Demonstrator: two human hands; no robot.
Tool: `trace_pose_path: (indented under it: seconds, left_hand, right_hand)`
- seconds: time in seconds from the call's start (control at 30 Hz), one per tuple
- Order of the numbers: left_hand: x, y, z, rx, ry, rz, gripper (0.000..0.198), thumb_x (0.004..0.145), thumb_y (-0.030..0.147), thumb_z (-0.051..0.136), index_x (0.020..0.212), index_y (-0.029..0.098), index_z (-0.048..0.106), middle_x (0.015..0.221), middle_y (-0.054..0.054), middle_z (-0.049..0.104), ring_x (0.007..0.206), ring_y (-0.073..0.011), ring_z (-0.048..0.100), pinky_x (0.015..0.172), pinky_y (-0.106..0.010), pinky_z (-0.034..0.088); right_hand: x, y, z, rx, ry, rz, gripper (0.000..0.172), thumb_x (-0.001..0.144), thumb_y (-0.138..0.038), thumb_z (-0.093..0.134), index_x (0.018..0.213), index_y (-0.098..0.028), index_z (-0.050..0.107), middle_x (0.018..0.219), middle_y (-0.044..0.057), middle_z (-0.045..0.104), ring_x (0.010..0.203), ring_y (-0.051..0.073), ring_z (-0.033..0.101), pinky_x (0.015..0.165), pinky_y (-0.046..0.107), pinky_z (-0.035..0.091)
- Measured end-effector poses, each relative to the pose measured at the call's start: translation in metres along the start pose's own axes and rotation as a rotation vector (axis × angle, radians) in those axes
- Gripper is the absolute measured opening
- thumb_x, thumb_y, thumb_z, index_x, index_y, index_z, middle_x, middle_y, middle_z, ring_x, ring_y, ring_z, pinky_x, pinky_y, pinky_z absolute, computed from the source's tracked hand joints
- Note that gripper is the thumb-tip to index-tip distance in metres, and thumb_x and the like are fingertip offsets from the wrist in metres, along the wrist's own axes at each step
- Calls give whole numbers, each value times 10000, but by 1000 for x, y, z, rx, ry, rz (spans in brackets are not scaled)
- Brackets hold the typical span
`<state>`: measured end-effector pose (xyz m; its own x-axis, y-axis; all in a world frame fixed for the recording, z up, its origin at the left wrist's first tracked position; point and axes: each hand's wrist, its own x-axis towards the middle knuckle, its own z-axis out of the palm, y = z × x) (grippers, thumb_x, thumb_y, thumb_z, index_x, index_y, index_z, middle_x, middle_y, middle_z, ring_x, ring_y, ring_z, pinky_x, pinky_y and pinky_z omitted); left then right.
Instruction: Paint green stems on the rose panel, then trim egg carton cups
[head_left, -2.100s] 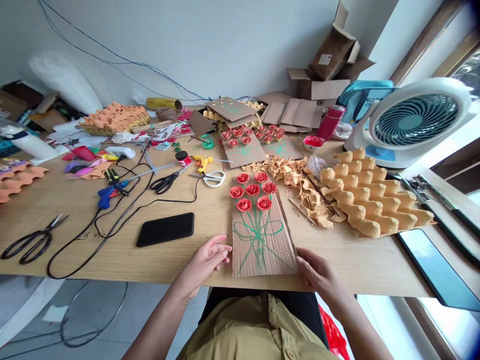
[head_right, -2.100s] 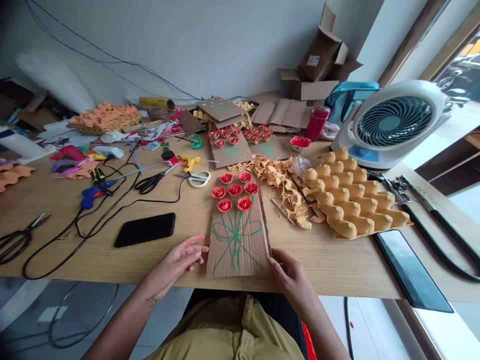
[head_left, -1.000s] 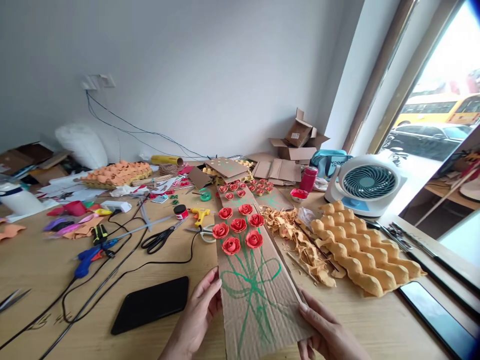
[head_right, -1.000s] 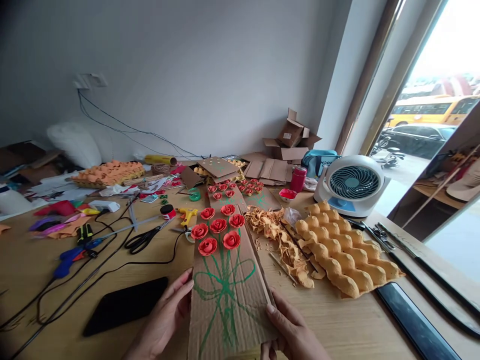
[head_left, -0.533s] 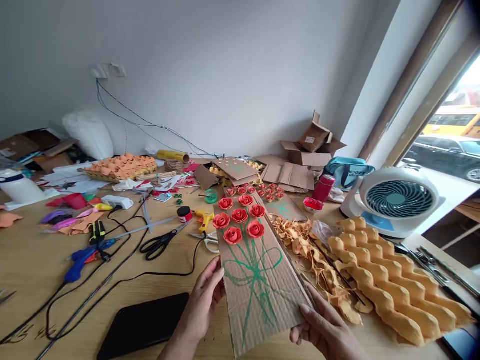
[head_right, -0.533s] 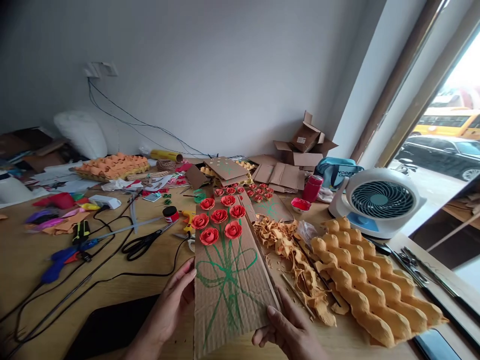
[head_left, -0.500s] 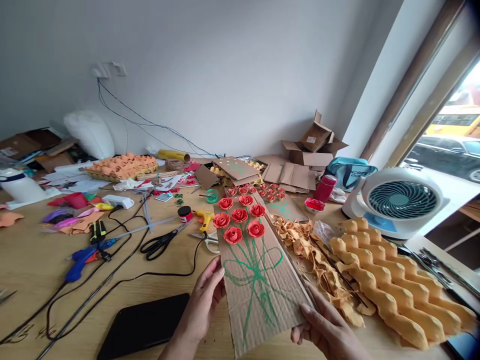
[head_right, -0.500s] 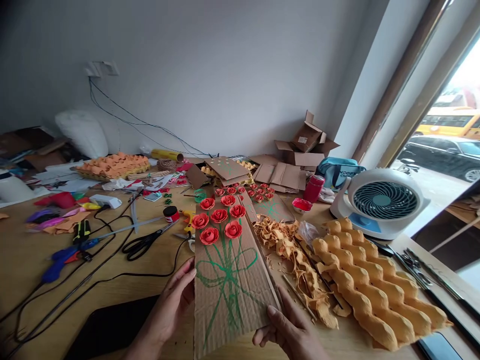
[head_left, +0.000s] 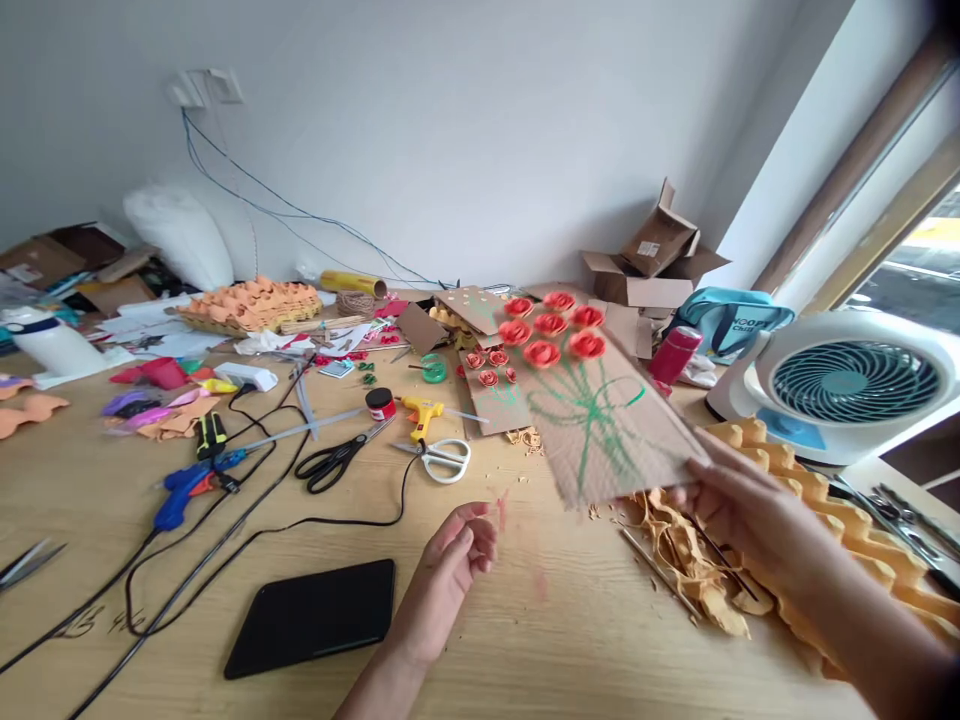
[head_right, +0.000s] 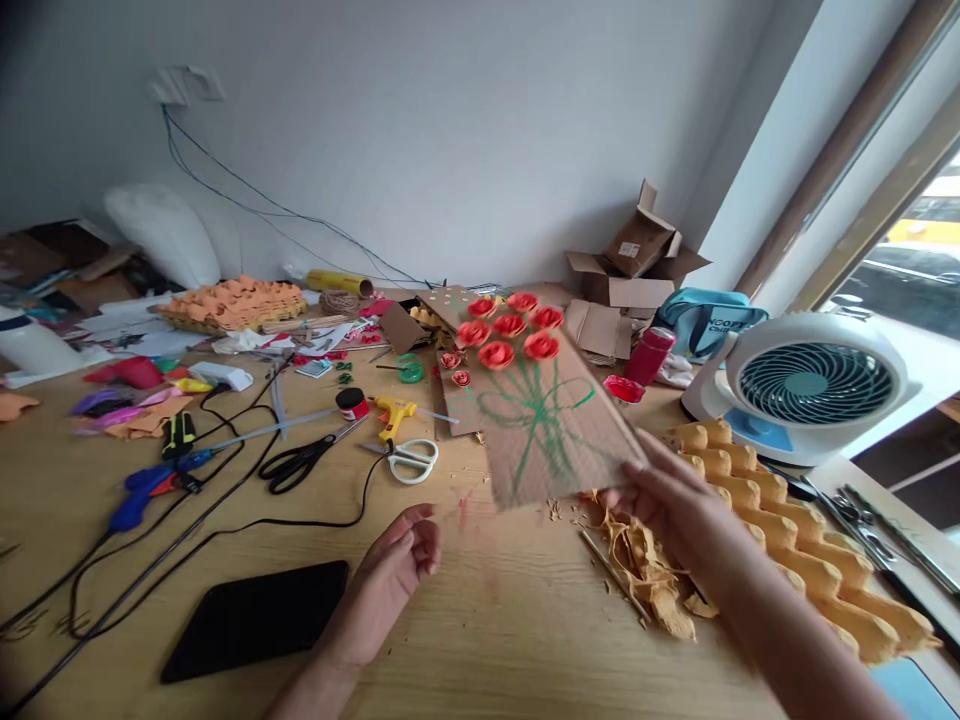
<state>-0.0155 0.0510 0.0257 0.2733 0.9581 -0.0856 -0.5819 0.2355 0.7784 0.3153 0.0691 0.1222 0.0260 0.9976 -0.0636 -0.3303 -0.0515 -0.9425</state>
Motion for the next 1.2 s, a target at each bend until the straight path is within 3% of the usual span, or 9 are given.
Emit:
trace_pose_path:
  seconds: [0.17,0.33,0.47,0.77,0.93,1.1,1.2]
  left_hand:
    - [-3,-5,3,75,-49,-58,345,880,372,692,1157,177,626,907,-42,609,765,-112,506,729,-268,376]
    - [-3,-6,2,86,-48,-64,373,868,382,704,1169,183,611,908,-36,606,763,-110,495,726,-267,362]
    - [-3,-7,3,93,-50,-84,397,857,401,712,1170,180,607,899,-34,604,756,-113,492,719,-271,356]
    - [-4,-6,6,124,-72,-121,445,821,430,744,1161,178,608,895,-35,602,755,-118,481,725,-278,355]
    - [-4,-7,1,136,-59,-142,432,832,432,736,1165,189,606,905,-30,593,765,-112,470,733,-271,356]
    - [-4,-11,-2,135,-71,-164,415,841,418,731,1166,189,611,923,-36,594,794,-117,477,759,-272,363]
    - [-3,-12,-2,137,-81,-175,418,838,421,734,1163,185,617,922,-38,595,783,-115,475,758,-273,364]
  right_hand:
    - [49,-52,-32,-31,84,-91,448,695,-160,775,1125,-268,703,832,51,717,588,157,683,565,230,596]
    - [75,-56,-56,-35,159,-148,310,722,-121,680,1003,-255,686,798,49,693,584,141,667,542,238,563]
    - [81,-37,-63,55,147,-169,250,747,-79,674,929,-249,647,790,22,682,612,135,676,602,243,595]
    - [122,53,-21,174,188,-98,235,720,-72,683,841,-224,550,708,-21,638,630,132,698,578,210,590]
    - [153,86,-16,207,191,-21,210,776,-79,677,808,-224,527,702,-24,624,653,146,697,562,225,572]
    - [178,98,-25,208,191,49,105,921,-195,636,1021,-181,606,891,6,660,737,131,665,619,253,563]
    - [193,97,-32,189,185,106,287,967,-328,610,1199,-158,604,1124,66,654,901,168,661,758,345,585]
